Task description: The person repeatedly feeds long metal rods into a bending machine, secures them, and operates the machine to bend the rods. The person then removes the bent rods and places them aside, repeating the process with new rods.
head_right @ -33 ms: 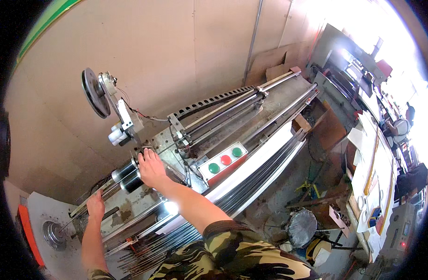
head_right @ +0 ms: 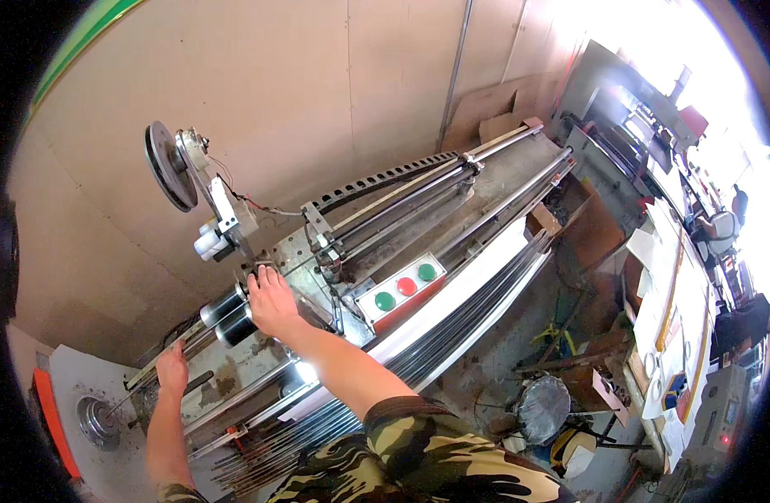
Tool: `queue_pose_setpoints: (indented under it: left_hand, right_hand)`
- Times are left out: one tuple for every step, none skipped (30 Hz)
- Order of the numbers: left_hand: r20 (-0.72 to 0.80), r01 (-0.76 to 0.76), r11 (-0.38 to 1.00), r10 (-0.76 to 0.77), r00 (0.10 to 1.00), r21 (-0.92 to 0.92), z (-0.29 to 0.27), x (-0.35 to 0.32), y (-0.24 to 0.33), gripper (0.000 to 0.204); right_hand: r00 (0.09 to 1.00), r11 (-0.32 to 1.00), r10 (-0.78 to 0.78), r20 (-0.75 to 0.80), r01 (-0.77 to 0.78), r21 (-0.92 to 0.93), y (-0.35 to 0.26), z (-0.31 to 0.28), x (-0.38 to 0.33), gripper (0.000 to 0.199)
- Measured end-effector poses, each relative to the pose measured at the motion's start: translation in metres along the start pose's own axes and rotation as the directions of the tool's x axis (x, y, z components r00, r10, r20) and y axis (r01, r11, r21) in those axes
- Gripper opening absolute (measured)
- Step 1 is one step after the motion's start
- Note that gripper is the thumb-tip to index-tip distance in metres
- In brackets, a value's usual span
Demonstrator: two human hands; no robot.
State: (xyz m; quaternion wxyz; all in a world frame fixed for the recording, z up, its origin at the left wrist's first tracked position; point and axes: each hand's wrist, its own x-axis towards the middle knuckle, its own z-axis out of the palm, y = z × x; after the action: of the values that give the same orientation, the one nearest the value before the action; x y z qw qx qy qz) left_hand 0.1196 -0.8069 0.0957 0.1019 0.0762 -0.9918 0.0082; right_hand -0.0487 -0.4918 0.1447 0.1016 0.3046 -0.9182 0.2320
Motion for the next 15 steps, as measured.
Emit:
queue_pose_setpoints:
  left_hand:
    - [-0.014,-0.021,1.0,0.021,1.0,-0.015,-0.001,0.003,0.003,0.029]
    - [-0.03,-0.044,0.999,0.043,0.999,-0.03,-0.003,0.007,0.005,0.029]
    - [-0.024,-0.035,0.999,0.035,0.999,-0.011,-0.004,0.007,0.005,0.028]
    - [-0.023,-0.032,1.0,0.032,0.999,0.002,-0.003,0.006,0.005,0.028]
    - [-0.023,-0.031,0.999,0.032,0.999,0.014,-0.002,0.005,0.004,0.028]
    - [-0.051,-0.063,0.997,0.061,0.997,-0.036,0.0,0.004,0.004,0.027]
    - [-0.025,-0.042,0.999,0.042,0.999,-0.024,-0.002,0.003,0.001,0.028]
    - [-0.001,-0.023,1.0,0.023,1.0,-0.013,-0.003,0.003,0.0,0.029]
    - [0.003,-0.02,1.0,0.02,1.0,-0.02,-0.003,0.005,0.001,0.029]
    - [0.01,-0.008,1.0,0.009,1.0,-0.024,-0.002,0.004,0.0,0.029]
    - [0.014,-0.007,1.0,0.007,1.0,-0.03,-0.002,0.008,0.004,0.03]
    - [0.026,-0.006,1.0,0.007,1.0,-0.03,-0.003,0.014,0.01,0.03]
    - [0.038,-0.002,1.0,0.003,0.999,-0.024,-0.006,0.018,0.015,0.03]
    - [0.052,0.006,1.0,-0.005,0.999,-0.022,-0.007,0.02,0.019,0.03]
    - [0.059,-0.009,1.0,0.01,0.998,-0.017,-0.01,0.021,0.02,0.029]
  right_hand:
    - [1.0,1.0,-0.002,-0.022,0.002,-0.022,0.003,0.0,0.001,0.045]
    - [1.0,1.0,0.011,-0.005,-0.011,-0.02,0.003,-0.001,0.002,0.045]
    - [1.0,0.999,0.026,0.011,-0.026,-0.021,0.0,0.0,0.002,0.045]
    - [0.999,0.999,0.044,0.024,-0.043,-0.029,0.0,-0.002,0.003,0.045]
    - [1.0,0.999,0.02,0.007,-0.02,-0.039,0.0,-0.006,0.002,0.046]
    - [0.999,1.0,0.015,0.035,-0.014,-0.018,-0.002,-0.01,0.002,0.049]
    - [0.998,1.0,0.007,0.06,-0.007,0.006,-0.004,-0.016,0.002,0.052]
    - [0.998,1.0,0.01,0.062,-0.011,0.017,-0.005,-0.015,0.003,0.055]
    - [0.998,1.0,0.016,0.064,-0.017,0.026,-0.004,-0.015,0.003,0.058]
    - [0.993,0.999,0.018,0.116,-0.022,0.039,-0.006,-0.021,0.003,0.065]
    - [0.993,0.998,0.03,0.115,-0.037,0.059,-0.002,-0.019,0.004,0.067]
    - [0.995,0.998,0.037,0.097,-0.042,0.049,0.001,-0.013,0.006,0.068]
    - [0.996,0.998,0.04,0.08,-0.043,0.043,0.006,-0.009,0.006,0.068]
    - [0.993,0.999,0.031,0.113,-0.035,0.033,0.006,-0.018,0.005,0.067]
    - [0.989,0.999,0.026,0.145,-0.029,0.022,0.004,-0.028,0.005,0.066]
